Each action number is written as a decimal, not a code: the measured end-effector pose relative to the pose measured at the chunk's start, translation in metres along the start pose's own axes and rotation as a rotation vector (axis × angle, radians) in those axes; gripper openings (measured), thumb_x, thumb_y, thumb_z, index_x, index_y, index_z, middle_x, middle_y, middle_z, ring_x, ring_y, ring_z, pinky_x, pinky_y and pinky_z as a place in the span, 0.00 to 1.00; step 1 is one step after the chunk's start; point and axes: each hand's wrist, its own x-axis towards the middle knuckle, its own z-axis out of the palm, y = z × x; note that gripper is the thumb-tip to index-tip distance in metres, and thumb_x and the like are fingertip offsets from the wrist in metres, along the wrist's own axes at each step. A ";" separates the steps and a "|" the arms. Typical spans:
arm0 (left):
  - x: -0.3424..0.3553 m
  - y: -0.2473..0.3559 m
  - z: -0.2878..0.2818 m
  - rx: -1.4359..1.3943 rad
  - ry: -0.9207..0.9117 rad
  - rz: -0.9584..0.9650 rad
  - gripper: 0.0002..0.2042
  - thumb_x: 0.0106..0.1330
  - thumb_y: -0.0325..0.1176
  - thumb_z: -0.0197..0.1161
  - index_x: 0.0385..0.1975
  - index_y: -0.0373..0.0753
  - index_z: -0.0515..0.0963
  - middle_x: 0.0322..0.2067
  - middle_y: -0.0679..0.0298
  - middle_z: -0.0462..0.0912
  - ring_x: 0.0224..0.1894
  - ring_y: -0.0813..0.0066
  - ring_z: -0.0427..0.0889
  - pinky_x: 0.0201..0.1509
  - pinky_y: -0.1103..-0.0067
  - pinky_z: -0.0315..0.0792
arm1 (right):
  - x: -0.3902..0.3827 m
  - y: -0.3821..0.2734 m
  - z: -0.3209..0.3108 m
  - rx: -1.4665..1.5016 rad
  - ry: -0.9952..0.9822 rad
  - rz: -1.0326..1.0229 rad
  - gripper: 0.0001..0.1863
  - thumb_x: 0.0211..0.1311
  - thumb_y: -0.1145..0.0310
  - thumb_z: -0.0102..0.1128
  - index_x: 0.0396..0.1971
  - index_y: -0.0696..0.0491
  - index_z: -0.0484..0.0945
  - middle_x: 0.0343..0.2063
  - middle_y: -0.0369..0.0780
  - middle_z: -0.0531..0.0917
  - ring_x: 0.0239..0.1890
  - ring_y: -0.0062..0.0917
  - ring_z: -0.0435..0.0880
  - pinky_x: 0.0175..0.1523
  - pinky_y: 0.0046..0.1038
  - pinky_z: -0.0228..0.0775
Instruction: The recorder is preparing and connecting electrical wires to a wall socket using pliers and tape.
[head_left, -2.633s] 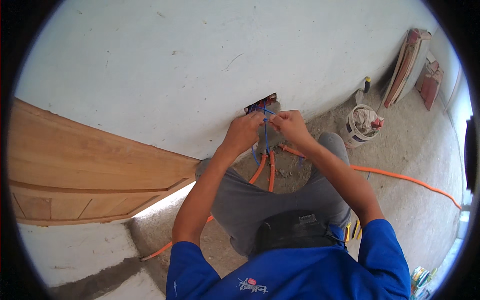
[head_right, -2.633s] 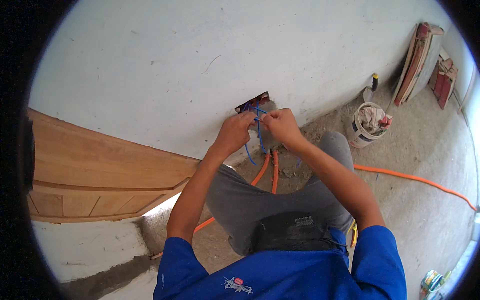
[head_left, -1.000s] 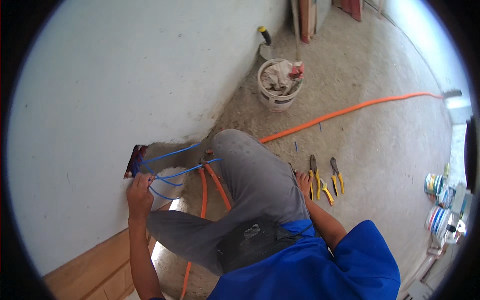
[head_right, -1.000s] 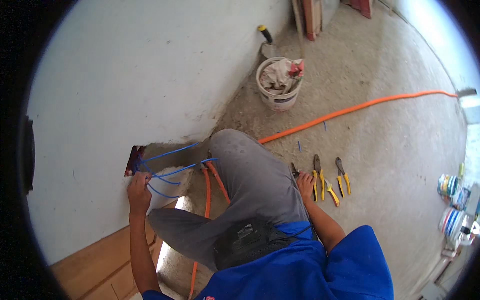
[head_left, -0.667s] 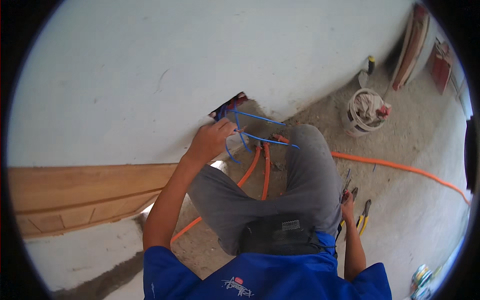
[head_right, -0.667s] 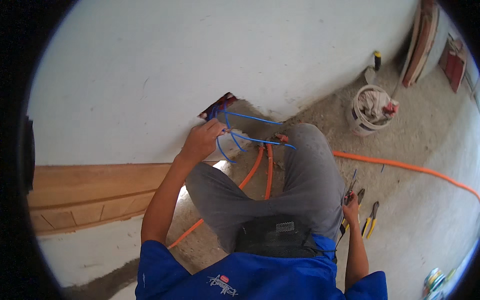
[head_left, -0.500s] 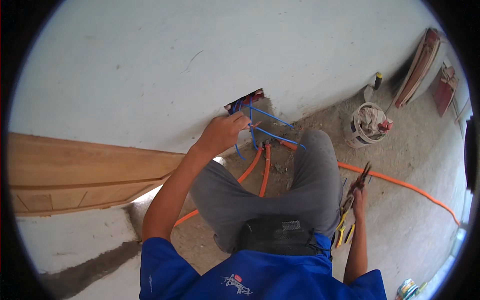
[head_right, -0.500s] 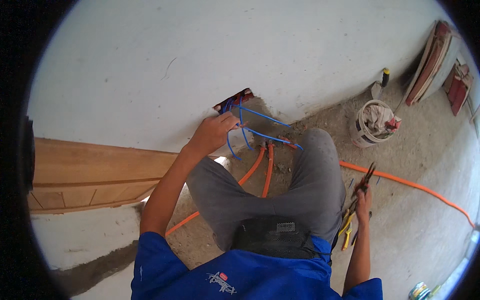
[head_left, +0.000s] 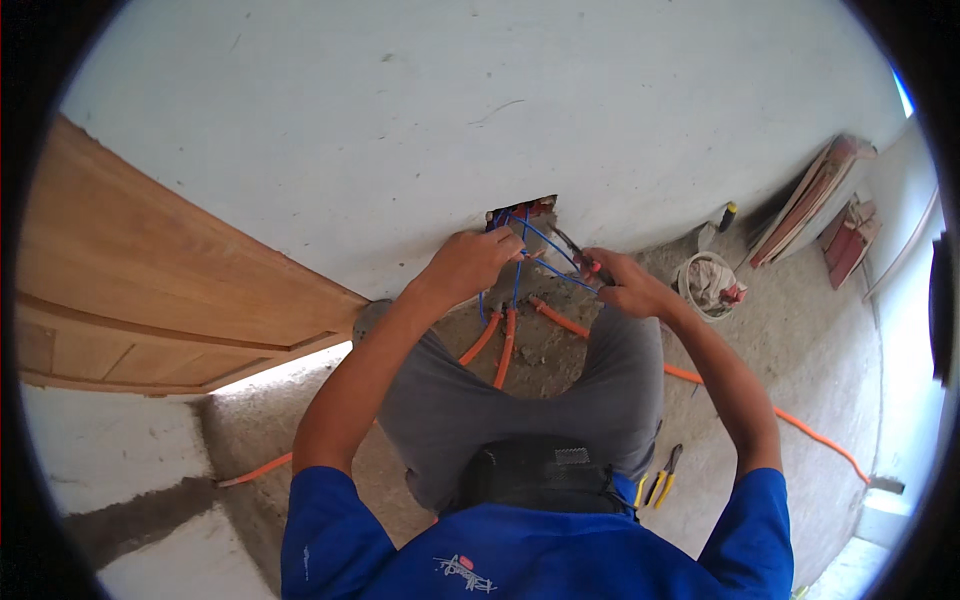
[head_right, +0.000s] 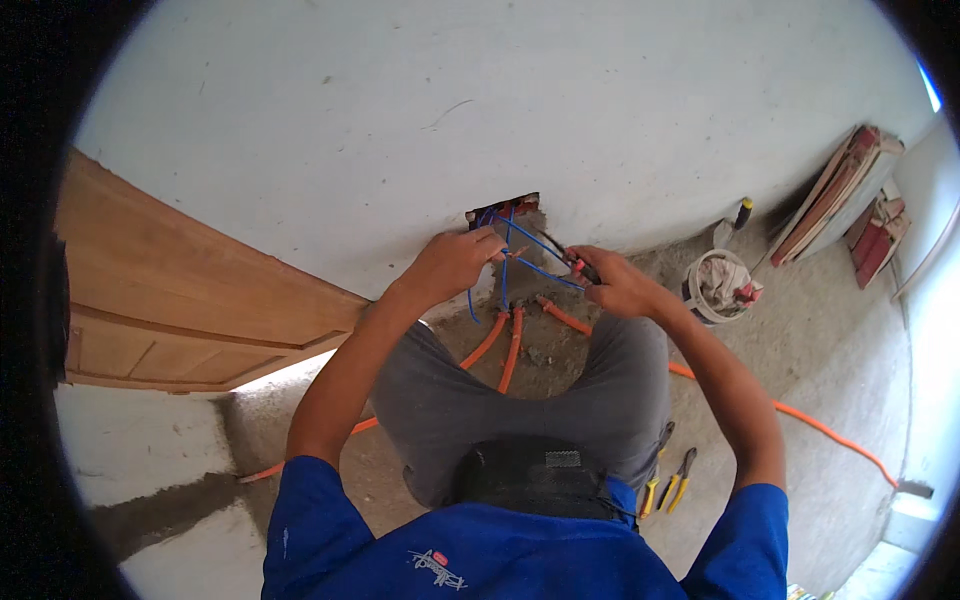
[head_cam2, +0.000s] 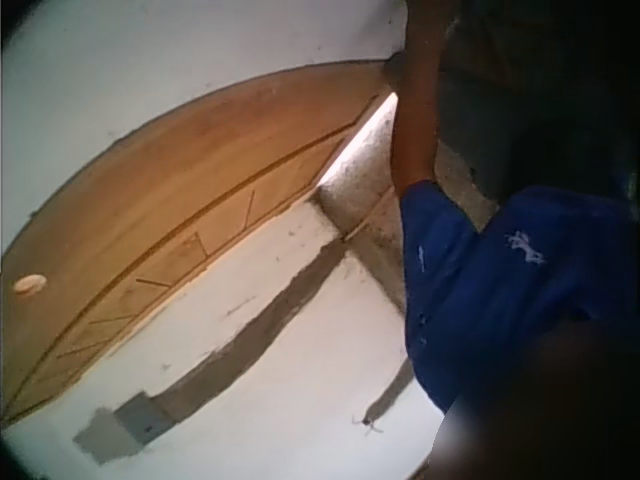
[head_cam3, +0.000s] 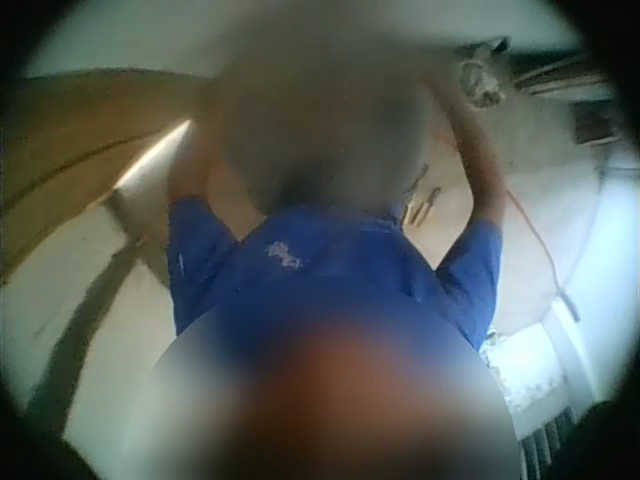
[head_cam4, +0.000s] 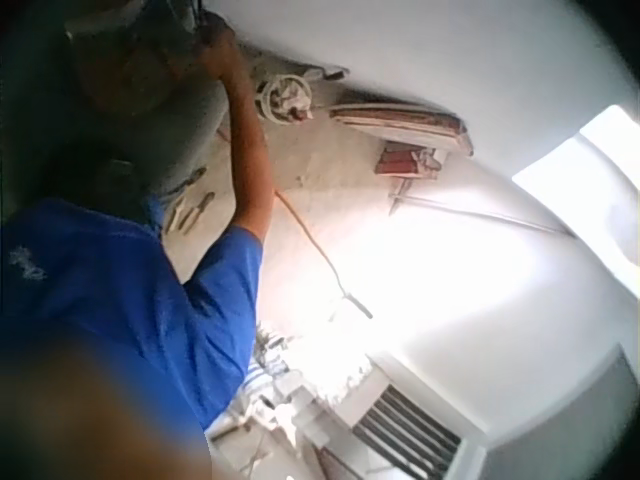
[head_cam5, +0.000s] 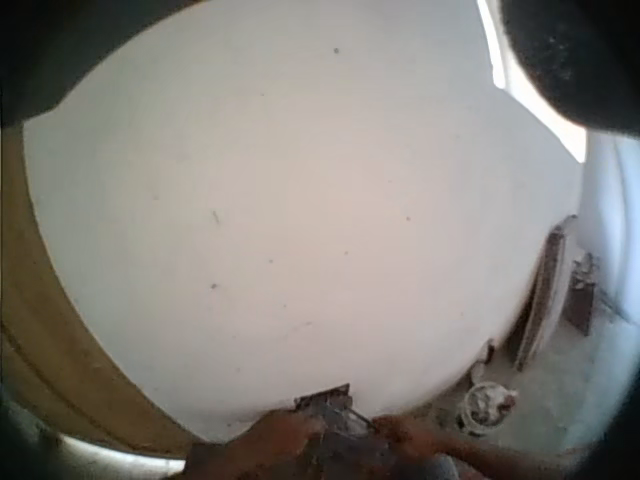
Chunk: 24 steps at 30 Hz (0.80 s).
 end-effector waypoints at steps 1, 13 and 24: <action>-0.001 -0.001 0.001 -0.007 0.016 -0.007 0.05 0.66 0.30 0.55 0.38 0.39 0.75 0.36 0.61 0.79 0.33 0.56 0.83 0.35 0.64 0.78 | 0.001 0.001 0.003 -0.007 -0.033 -0.009 0.36 0.42 0.74 0.55 0.59 0.64 0.66 0.51 0.55 0.76 0.57 0.46 0.74 0.63 0.36 0.63; 0.000 0.004 0.005 0.028 0.062 -0.062 0.06 0.66 0.33 0.57 0.37 0.38 0.75 0.35 0.62 0.81 0.33 0.57 0.84 0.34 0.63 0.78 | 0.012 -0.008 0.017 -0.109 -0.045 -0.053 0.39 0.40 0.73 0.56 0.60 0.64 0.64 0.52 0.54 0.75 0.57 0.47 0.73 0.63 0.37 0.63; -0.002 0.003 0.008 0.084 0.062 -0.074 0.10 0.68 0.33 0.54 0.42 0.38 0.79 0.40 0.61 0.82 0.33 0.57 0.85 0.36 0.64 0.79 | 0.019 -0.026 0.019 0.010 -0.087 0.039 0.34 0.41 0.74 0.54 0.55 0.63 0.67 0.45 0.53 0.76 0.51 0.45 0.74 0.59 0.35 0.64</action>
